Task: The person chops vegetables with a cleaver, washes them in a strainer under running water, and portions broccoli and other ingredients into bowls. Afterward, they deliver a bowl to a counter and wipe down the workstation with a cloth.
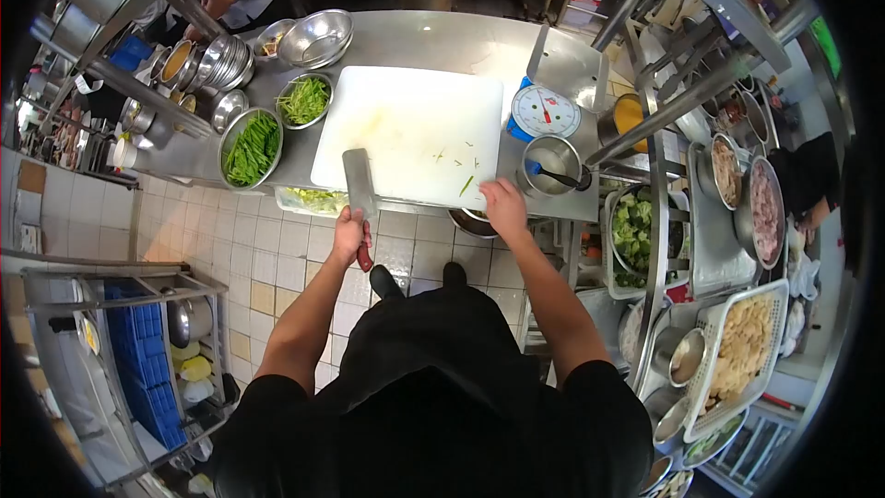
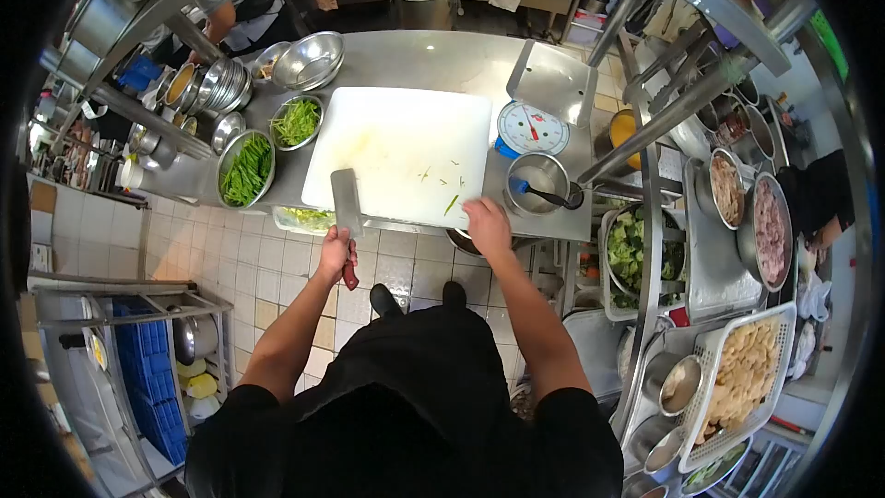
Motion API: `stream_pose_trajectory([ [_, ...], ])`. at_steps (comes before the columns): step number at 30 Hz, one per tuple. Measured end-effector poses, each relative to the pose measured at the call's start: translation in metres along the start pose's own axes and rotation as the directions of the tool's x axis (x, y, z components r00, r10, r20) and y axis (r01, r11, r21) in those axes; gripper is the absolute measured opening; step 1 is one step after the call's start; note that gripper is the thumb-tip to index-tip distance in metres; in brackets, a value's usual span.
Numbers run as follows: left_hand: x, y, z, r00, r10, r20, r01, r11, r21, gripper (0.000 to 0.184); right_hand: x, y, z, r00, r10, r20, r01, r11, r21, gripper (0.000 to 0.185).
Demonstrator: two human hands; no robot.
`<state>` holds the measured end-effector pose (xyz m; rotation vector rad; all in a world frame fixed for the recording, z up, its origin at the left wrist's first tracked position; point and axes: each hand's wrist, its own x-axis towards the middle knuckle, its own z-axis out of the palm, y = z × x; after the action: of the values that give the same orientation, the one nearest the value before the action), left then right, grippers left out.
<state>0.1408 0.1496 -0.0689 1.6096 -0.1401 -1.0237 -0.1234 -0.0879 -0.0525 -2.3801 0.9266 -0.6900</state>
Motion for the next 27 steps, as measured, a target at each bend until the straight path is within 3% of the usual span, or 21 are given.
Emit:
stream_pose_trajectory([
  [1,-0.003,-0.001,0.012,1.000,0.000,-0.016,-0.001,1.000,-0.004,0.014,0.015,-0.004,0.004,0.998,-0.005,0.055,0.005,1.000,-0.003,0.017],
  [4,-0.006,0.001,0.047,0.999,-0.006,-0.047,0.011,0.992,0.125,0.015,0.052,-0.005,0.034,0.999,-0.039,-0.035,0.039,0.999,0.000,0.038],
  [7,-0.003,0.003,0.084,0.993,0.011,-0.118,0.015,0.976,0.218,0.018,0.063,-0.010,0.056,0.985,0.115,0.125,-0.091,0.980,-0.178,0.057],
  [8,-0.002,0.004,0.096,0.991,0.053,-0.123,-0.011,0.947,0.321,0.020,0.062,-0.009,0.061,0.989,0.091,0.118,-0.071,0.983,-0.170,0.066],
  [12,-0.010,-0.001,0.148,0.986,0.119,-0.112,-0.054,0.885,0.462,0.023,0.052,-0.030,0.062,0.983,0.072,0.168,-0.074,0.997,0.005,0.057],
  [15,-0.015,-0.018,0.188,0.986,0.146,-0.082,-0.088,0.869,0.486,0.024,0.055,-0.025,0.059,0.986,0.099,0.138,-0.131,0.959,0.252,0.062],
  [16,-0.022,-0.012,0.202,0.992,0.089,-0.088,-0.037,0.881,0.471,0.023,0.057,-0.020,0.059,0.993,0.102,0.050,-0.114,0.899,0.423,0.065],
  [19,-0.015,-0.039,0.225,0.927,0.363,-0.093,-0.227,0.741,0.632,0.021,0.069,-0.009,0.058,0.999,0.048,-0.001,-0.047,0.972,0.228,0.068],
  [20,-0.014,-0.044,0.232,0.943,0.323,-0.076,-0.216,0.771,0.599,0.019,0.067,-0.012,0.060,0.993,0.068,0.095,-0.079,0.991,0.112,0.068],
  [25,-0.011,-0.041,0.231,0.976,0.209,0.058,-0.213,0.879,0.427,0.017,0.062,-0.003,0.060,0.988,0.111,0.103,-0.140,0.932,0.335,0.062],
  [27,-0.025,-0.032,0.216,0.991,0.046,0.125,-0.079,0.958,0.276,0.014,0.056,-0.007,0.061,0.986,0.142,0.087,-0.164,0.912,0.376,0.061],
])
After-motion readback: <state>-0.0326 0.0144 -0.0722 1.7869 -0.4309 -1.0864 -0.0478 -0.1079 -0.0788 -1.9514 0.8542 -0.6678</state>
